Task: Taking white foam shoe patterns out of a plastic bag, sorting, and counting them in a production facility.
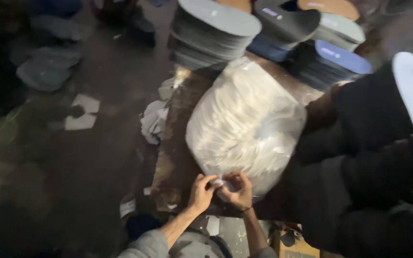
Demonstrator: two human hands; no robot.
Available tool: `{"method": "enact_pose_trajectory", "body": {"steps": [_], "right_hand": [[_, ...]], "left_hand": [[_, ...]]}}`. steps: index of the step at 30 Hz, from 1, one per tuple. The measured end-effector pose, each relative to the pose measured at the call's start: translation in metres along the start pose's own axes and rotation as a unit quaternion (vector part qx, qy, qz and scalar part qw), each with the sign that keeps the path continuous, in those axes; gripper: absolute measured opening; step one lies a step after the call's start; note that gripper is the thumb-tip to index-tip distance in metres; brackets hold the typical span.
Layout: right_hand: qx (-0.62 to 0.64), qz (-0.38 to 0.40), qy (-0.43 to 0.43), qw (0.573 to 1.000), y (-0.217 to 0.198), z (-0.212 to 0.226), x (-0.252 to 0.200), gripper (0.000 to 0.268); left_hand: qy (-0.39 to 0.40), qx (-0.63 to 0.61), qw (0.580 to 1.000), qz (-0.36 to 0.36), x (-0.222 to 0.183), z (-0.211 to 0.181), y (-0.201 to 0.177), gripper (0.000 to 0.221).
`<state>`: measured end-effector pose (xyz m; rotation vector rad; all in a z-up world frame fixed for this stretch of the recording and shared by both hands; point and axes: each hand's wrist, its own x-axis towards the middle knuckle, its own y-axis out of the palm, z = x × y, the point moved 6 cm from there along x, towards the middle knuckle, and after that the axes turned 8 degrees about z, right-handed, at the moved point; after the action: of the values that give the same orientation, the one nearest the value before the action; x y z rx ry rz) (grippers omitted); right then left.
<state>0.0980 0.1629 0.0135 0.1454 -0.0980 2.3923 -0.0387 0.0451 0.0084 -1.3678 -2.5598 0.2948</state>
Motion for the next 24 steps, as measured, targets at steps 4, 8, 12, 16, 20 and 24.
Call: {"method": "enact_pose_trajectory", "body": {"steps": [4, 8, 12, 16, 20, 24], "right_hand": [[0.027, 0.007, -0.009, 1.0, 0.002, 0.01, 0.004, 0.047], [0.041, 0.029, -0.027, 0.998, 0.008, 0.001, 0.001, 0.046], [-0.048, 0.027, -0.022, 0.998, 0.002, -0.008, 0.0, 0.034], [-0.072, 0.074, -0.031, 0.994, 0.022, 0.046, -0.006, 0.033], [-0.316, 0.085, -0.047, 0.944, 0.055, 0.07, 0.025, 0.031], [-0.537, 0.041, -0.119, 0.834, 0.088, 0.137, -0.006, 0.032]], "left_hand": [[-0.037, -0.013, 0.998, 0.046, 0.011, -0.009, -0.004, 0.026], [-0.094, -0.059, 0.991, 0.073, 0.007, 0.011, -0.003, 0.027], [-0.061, -0.115, 0.988, 0.078, 0.009, 0.066, 0.023, 0.026], [-0.117, -0.083, 0.986, 0.088, 0.0, 0.134, 0.066, 0.026], [-0.105, -0.103, 0.988, 0.046, 0.034, 0.168, 0.052, 0.021], [0.037, -0.052, 0.997, 0.039, -0.007, 0.083, 0.02, 0.018]]}}
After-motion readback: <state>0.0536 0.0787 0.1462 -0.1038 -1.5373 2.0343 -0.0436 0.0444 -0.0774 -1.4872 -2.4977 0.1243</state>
